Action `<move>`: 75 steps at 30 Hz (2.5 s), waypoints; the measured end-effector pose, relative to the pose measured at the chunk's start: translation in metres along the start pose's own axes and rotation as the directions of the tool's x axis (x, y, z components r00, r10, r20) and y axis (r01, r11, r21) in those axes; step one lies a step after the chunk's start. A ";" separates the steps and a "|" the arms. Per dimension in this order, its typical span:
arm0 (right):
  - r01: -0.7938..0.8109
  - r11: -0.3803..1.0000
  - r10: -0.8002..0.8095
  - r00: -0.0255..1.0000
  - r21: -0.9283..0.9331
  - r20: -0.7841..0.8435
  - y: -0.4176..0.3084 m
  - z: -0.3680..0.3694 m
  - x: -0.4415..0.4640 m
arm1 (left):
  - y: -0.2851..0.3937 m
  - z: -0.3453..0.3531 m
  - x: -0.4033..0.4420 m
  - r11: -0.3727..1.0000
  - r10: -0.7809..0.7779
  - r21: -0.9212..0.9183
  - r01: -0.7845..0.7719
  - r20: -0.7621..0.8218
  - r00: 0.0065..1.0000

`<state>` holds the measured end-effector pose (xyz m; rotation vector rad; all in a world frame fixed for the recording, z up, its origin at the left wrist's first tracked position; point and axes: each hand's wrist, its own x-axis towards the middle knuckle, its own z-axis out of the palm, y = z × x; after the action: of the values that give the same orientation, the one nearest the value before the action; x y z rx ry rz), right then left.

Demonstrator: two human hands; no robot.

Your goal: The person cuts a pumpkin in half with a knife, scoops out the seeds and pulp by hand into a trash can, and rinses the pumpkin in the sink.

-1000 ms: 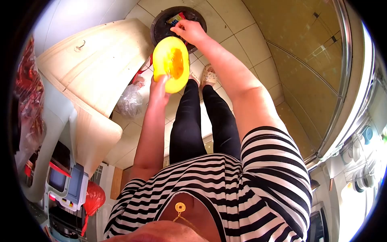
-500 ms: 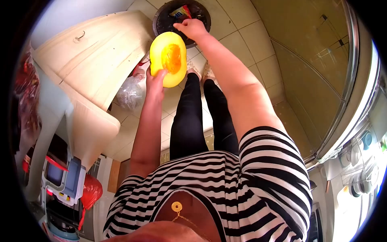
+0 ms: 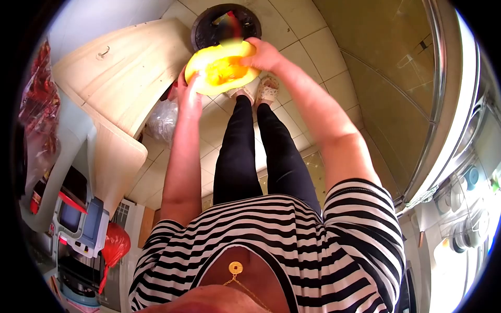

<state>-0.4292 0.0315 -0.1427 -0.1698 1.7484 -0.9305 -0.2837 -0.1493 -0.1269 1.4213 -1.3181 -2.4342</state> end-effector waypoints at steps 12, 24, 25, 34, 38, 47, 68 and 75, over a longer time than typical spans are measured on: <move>-0.026 0.336 0.534 0.829 0.942 -0.167 0.002 0.124 -0.033 | -0.046 0.041 -0.034 0.988 0.156 0.050 -0.148 -0.204 0.966; 0.010 0.992 0.019 0.973 0.124 -0.230 0.012 0.058 0.016 | -0.035 0.027 -0.034 0.957 -0.045 0.275 0.094 -0.181 0.982; 0.002 0.992 0.026 0.974 0.123 -0.225 0.010 0.056 0.016 | -0.035 0.028 -0.035 0.963 -0.063 0.246 0.105 -0.172 0.983; -0.121 0.972 0.062 0.960 -0.204 -0.274 0.000 0.053 0.033 | -0.031 0.014 -0.025 0.907 -0.283 0.267 0.325 -0.182 0.941; -0.169 0.932 0.068 0.951 -0.321 -0.302 0.000 0.044 0.057 | -0.014 0.014 -0.025 0.848 -0.444 0.223 0.481 -0.197 0.874; -0.150 0.973 0.171 0.979 0.173 -0.111 0.056 0.047 0.138 | -0.024 -0.013 -0.005 0.841 -0.461 0.240 0.484 -0.151 0.875; -0.112 0.988 0.125 0.984 0.107 -0.130 0.023 0.095 0.044 | -0.044 -0.012 -0.012 0.969 0.006 0.243 0.037 -0.173 0.985; 0.127 0.961 -0.093 0.985 0.245 -0.145 0.027 0.077 0.060 | -0.031 -0.019 -0.019 0.964 -0.164 0.190 0.184 -0.116 0.980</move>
<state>-0.3774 -0.0206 -0.2128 -0.0392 1.7349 -1.2623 -0.2478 -0.1339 -0.1384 1.7532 -1.5117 -2.3513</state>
